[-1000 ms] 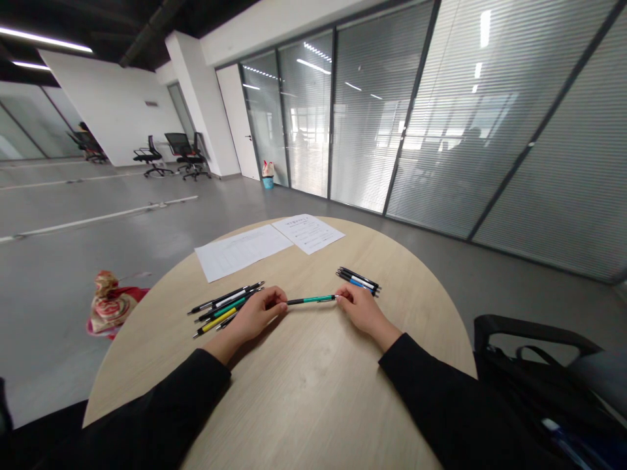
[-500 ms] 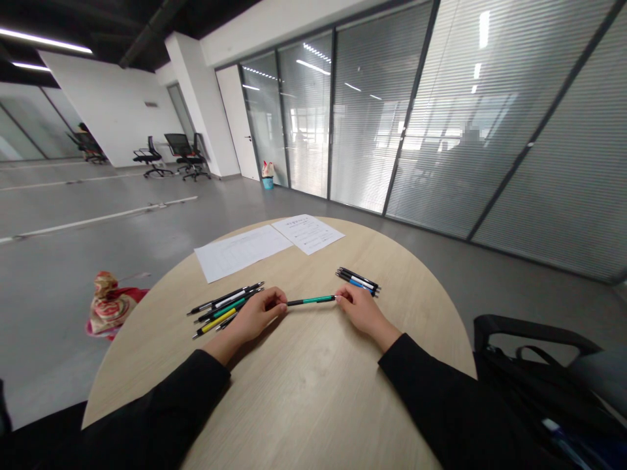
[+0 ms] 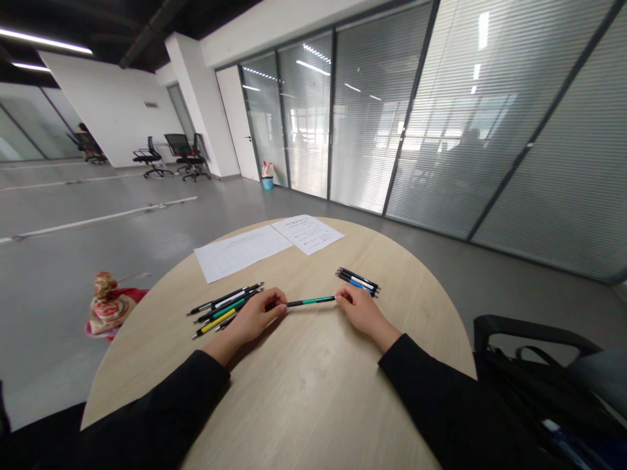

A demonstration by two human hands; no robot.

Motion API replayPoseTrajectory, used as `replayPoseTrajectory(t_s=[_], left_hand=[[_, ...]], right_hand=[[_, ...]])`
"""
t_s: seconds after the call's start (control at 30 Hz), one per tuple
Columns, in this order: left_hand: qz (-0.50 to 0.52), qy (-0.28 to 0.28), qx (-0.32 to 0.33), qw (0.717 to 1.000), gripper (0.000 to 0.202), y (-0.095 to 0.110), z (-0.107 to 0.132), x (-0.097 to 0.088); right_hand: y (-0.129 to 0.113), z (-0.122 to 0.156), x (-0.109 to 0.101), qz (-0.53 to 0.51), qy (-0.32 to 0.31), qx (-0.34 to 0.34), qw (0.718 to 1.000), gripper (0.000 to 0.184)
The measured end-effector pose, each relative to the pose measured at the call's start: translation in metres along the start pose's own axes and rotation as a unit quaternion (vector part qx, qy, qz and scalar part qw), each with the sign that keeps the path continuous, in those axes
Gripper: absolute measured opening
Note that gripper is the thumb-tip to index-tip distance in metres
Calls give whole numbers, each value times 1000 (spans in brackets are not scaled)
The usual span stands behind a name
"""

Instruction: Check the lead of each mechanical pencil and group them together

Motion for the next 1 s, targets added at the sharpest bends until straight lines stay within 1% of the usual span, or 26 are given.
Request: replayPoseTrajectory(t_s=[0.27,0.87,1.0], left_hand=[[-6,2,-2,1000,21,4,2,-1],[-1,-8,-5,1000,22,6,3,1],[-6,-4,-7,1000,22,5,3,0]], right_hand=[[-2,0,0,-6,-3,-3,1000,13],[-2,0,1,-1,-6,-21,1000,15],[-4,0,0,-2,-7,-16,1000,16]])
Point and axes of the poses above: each hand's wrist, its own z-axis away from the middle knuckle, its own x-axis out of the palm, y = z × x, the point moved 7 cm from there along -z, towards the middle knuckle, and after that the axes turned 13 degrees about -x, right-handed, at the moved point
